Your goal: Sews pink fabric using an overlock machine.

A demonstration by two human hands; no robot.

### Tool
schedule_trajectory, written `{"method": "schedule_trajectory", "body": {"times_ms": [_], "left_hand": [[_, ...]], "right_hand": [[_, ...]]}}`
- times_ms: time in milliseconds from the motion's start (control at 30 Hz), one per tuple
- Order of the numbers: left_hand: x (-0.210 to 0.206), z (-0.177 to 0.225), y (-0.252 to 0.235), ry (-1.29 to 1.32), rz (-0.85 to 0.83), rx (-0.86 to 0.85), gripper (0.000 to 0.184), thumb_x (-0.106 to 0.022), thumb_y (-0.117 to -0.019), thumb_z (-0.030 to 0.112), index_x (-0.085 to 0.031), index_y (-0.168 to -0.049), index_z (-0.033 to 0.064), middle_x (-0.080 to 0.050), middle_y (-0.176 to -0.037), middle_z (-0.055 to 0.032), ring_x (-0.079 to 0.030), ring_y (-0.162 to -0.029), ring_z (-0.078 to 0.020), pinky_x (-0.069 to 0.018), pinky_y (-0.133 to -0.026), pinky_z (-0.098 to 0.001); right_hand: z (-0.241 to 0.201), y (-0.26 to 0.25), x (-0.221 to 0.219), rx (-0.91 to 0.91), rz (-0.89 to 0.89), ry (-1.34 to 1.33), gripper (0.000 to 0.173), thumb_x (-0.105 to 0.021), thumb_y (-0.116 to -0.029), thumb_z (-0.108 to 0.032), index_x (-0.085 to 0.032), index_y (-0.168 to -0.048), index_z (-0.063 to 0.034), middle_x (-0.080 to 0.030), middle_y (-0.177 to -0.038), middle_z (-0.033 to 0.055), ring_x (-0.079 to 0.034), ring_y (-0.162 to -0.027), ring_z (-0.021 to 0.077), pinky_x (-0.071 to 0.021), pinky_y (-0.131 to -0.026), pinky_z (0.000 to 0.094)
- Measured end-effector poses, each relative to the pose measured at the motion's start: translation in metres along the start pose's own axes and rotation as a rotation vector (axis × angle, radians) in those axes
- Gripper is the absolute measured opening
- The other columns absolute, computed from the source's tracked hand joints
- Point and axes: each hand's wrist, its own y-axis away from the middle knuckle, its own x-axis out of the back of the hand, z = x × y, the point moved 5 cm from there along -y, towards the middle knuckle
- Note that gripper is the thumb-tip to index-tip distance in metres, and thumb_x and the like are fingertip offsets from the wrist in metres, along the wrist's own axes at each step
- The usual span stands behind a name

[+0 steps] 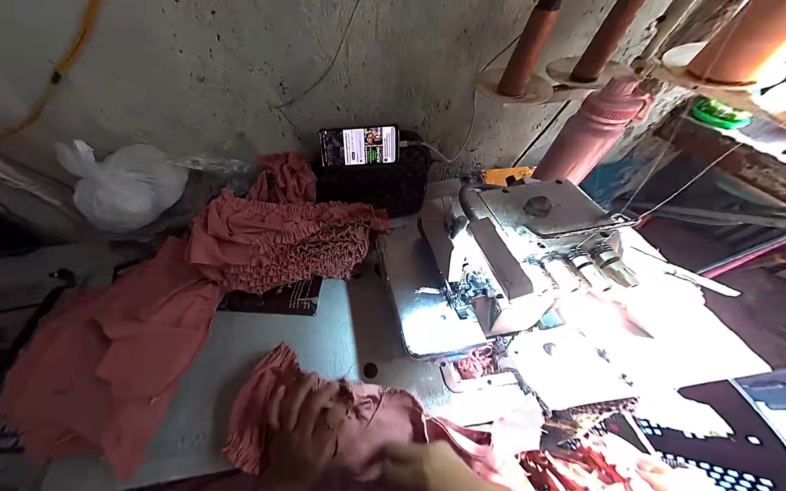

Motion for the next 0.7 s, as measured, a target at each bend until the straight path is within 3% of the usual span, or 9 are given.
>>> {"method": "schedule_trajectory", "body": {"times_ms": [100, 167, 267, 300, 367, 400, 533, 633, 700], "left_hand": [[0.006, 0.001, 0.009, 0.243, 0.015, -0.187, 0.023, -0.049, -0.1065, 0.035, -0.061, -0.096, 0.0187, -0.065, -0.103, -0.0004, -0.058, -0.116, -0.018, -0.0339, -0.114, -0.0347], [0.005, -0.002, 0.012, 0.283, -0.032, -0.205, 0.026, -0.05, -0.1029, 0.039, -0.057, -0.088, 0.0188, -0.064, -0.091, 0.0001, -0.061, -0.104, -0.0182, -0.0408, -0.107, -0.032], [-0.003, -0.011, 0.012, 0.419, -0.158, -0.067, 0.045, -0.039, -0.1057, 0.037, -0.063, -0.075, 0.0148, -0.069, -0.08, -0.0019, -0.066, -0.091, -0.018, -0.049, -0.096, -0.0321], [-0.008, -0.013, 0.01, 0.453, -0.24, 0.006, 0.046, -0.036, -0.1063, 0.036, -0.069, -0.084, 0.0128, -0.073, -0.084, -0.0025, -0.068, -0.091, -0.0185, -0.0505, -0.094, -0.0349], [-0.016, -0.013, 0.0, 0.467, -0.446, 0.114, 0.039, -0.05, -0.0964, 0.033, -0.075, -0.122, 0.0167, -0.076, -0.095, -0.0022, -0.068, -0.09, -0.0219, -0.0496, -0.09, -0.046], [-0.019, -0.012, -0.006, 0.473, -0.537, 0.132, 0.042, -0.058, -0.0908, 0.035, -0.074, -0.127, 0.0211, -0.075, -0.096, -0.0026, -0.067, -0.09, -0.0246, -0.0479, -0.089, -0.0523], [-0.03, -0.011, -0.026, 0.527, -0.743, 0.232, 0.026, -0.07, -0.0873, 0.043, -0.081, -0.097, 0.0218, -0.07, -0.102, -0.0023, -0.064, -0.098, -0.0273, -0.0412, -0.09, -0.0582], [-0.03, -0.015, -0.051, 0.761, -0.863, 0.393, 0.032, -0.06, -0.0984, 0.035, -0.074, -0.108, 0.0068, -0.071, -0.12, -0.0051, -0.061, -0.118, -0.0244, -0.0351, -0.105, -0.0584], [-0.024, -0.015, -0.072, 0.908, -0.898, 0.463, 0.032, -0.054, -0.1029, 0.033, -0.067, -0.11, 0.0053, -0.07, -0.103, -0.0022, -0.063, -0.101, -0.0112, -0.0441, -0.098, -0.0403]], "right_hand": [[0.0, -0.047, 0.02, 0.118, 0.252, 0.179, 0.041, -0.071, -0.0864, -0.002, -0.07, -0.126, -0.0107, -0.07, -0.125, 0.0113, -0.073, -0.072, 0.0257, -0.0579, -0.052, 0.0458], [0.009, -0.058, 0.015, 0.06, 0.178, 0.274, 0.027, -0.073, -0.0854, -0.004, -0.073, -0.113, -0.0064, -0.072, -0.095, 0.0133, -0.069, -0.061, 0.0299, -0.0541, -0.048, 0.0494], [0.015, -0.045, -0.001, 0.054, 0.173, 0.366, 0.009, -0.074, -0.0824, -0.01, -0.072, -0.09, -0.0063, -0.066, -0.081, 0.0115, -0.065, -0.055, 0.0264, -0.0514, -0.042, 0.044], [0.014, -0.039, -0.006, 0.088, 0.256, 0.414, 0.007, -0.074, -0.081, -0.012, -0.071, -0.085, -0.0074, -0.065, -0.079, 0.0102, -0.064, -0.054, 0.024, -0.0499, -0.04, 0.0397], [0.009, -0.027, -0.012, 0.112, 0.364, 0.48, 0.004, -0.072, -0.0816, -0.012, -0.071, -0.083, -0.0081, -0.067, -0.084, 0.0104, -0.067, -0.062, 0.0246, -0.05, -0.042, 0.0361], [0.006, -0.023, -0.014, 0.104, 0.384, 0.498, 0.002, -0.071, -0.0826, -0.011, -0.071, -0.083, -0.0081, -0.068, -0.086, 0.0103, -0.068, -0.066, 0.025, -0.0508, -0.043, 0.0356], [-0.002, -0.014, -0.015, 0.072, 0.402, 0.478, 0.007, -0.069, -0.0838, -0.01, -0.066, -0.078, -0.0079, -0.067, -0.075, 0.0067, -0.067, -0.065, 0.022, -0.0509, -0.047, 0.033], [-0.016, -0.011, -0.002, 0.067, 0.431, 0.328, 0.002, -0.07, -0.086, -0.008, -0.071, -0.084, -0.0075, -0.071, -0.08, 0.0071, -0.071, -0.072, 0.0205, -0.0555, -0.057, 0.0325], [-0.031, -0.011, 0.011, 0.065, 0.424, 0.154, 0.005, -0.071, -0.0869, -0.005, -0.073, -0.092, -0.0047, -0.074, -0.088, 0.0107, -0.073, -0.078, 0.0217, -0.0578, -0.063, 0.0341]]}}
